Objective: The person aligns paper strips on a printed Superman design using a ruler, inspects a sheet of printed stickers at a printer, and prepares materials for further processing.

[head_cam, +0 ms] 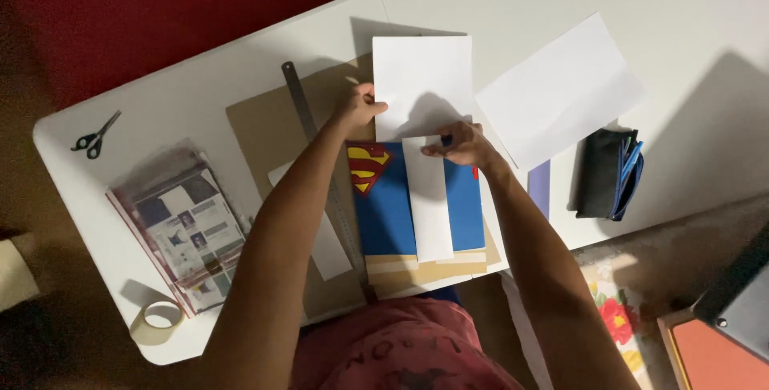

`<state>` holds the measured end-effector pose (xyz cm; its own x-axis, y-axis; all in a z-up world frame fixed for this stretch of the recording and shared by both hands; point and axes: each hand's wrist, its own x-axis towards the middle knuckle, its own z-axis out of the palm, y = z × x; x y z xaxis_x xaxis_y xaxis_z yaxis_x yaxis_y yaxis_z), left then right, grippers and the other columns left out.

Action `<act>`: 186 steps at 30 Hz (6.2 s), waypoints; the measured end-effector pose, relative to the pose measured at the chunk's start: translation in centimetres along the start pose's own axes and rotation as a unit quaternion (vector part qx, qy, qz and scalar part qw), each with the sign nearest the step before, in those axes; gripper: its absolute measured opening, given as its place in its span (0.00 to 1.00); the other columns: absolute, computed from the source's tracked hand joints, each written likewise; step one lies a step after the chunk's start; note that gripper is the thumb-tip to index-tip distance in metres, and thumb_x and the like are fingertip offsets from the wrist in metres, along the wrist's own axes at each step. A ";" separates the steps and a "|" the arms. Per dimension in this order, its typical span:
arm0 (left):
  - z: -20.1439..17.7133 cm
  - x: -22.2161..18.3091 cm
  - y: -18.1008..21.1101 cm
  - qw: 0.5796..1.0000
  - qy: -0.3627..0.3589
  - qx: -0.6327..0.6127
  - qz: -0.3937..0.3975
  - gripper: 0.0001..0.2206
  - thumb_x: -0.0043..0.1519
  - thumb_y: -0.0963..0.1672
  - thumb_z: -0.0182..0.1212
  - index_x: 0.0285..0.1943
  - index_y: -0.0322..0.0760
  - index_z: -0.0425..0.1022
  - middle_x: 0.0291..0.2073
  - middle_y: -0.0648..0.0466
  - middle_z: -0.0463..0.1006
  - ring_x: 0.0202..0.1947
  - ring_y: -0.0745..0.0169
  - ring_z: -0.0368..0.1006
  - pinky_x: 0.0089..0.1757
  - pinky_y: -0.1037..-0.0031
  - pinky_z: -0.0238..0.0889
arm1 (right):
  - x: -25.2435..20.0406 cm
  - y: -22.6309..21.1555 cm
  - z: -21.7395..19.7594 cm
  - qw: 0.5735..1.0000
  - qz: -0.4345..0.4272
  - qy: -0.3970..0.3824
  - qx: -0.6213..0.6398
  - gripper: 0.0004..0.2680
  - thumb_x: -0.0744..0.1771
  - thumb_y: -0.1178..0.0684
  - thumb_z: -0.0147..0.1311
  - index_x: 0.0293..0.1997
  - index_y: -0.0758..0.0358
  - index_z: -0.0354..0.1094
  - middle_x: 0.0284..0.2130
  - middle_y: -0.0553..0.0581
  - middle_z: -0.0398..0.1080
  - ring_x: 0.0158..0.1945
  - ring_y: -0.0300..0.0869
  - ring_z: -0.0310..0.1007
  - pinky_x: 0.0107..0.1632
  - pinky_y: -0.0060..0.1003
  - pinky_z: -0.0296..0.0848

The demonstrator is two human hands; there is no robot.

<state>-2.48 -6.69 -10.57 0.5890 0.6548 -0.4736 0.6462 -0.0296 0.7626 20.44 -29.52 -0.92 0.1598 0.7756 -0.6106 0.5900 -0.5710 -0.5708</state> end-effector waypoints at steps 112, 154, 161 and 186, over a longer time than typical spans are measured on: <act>8.6 -8.8 7.7 0.950 -0.046 0.288 0.112 0.27 0.51 0.53 0.88 0.50 0.46 0.74 0.57 0.46 0.69 0.60 0.30 0.74 0.59 0.47 0.67 | -9.4 0.4 17.6 0.901 0.115 0.409 0.092 0.20 0.61 0.46 0.77 0.53 0.47 0.69 0.39 0.49 0.79 0.46 0.56 0.82 0.53 0.57 0.77; 16.1 -28.4 1.9 0.991 0.115 0.030 -0.059 0.23 0.65 0.53 0.76 0.62 0.39 0.77 0.45 0.48 0.86 0.48 0.47 0.87 0.49 0.59 0.80 | -16.8 4.5 23.8 0.914 0.160 0.325 0.183 0.09 0.66 0.49 0.65 0.50 0.42 0.82 0.43 0.59 0.85 0.52 0.59 0.86 0.56 0.58 0.83; 18.6 -29.6 1.1 0.978 0.203 0.042 -0.013 0.24 0.65 0.53 0.76 0.62 0.40 0.73 0.46 0.51 0.77 0.50 0.46 0.83 0.50 0.60 0.78 | -17.1 5.3 21.3 0.940 0.155 0.239 0.187 0.12 0.68 0.49 0.65 0.58 0.42 0.82 0.52 0.60 0.85 0.61 0.59 0.83 0.63 0.56 0.81; 16.0 -20.7 6.0 0.877 0.181 0.366 0.252 0.30 0.68 0.47 0.76 0.78 0.32 0.72 0.78 0.38 0.66 0.79 0.30 0.63 0.72 0.49 0.65 | -17.2 6.2 20.2 0.960 0.068 0.204 0.179 0.12 0.69 0.55 0.64 0.60 0.52 0.81 0.55 0.62 0.84 0.63 0.60 0.82 0.65 0.56 0.82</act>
<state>-3.04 -32.56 -3.24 0.7823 0.6121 0.1149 0.5647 -0.7750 0.2839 5.33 -51.87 -5.01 0.5557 0.6862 -0.4695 0.2428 -0.6740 -0.6977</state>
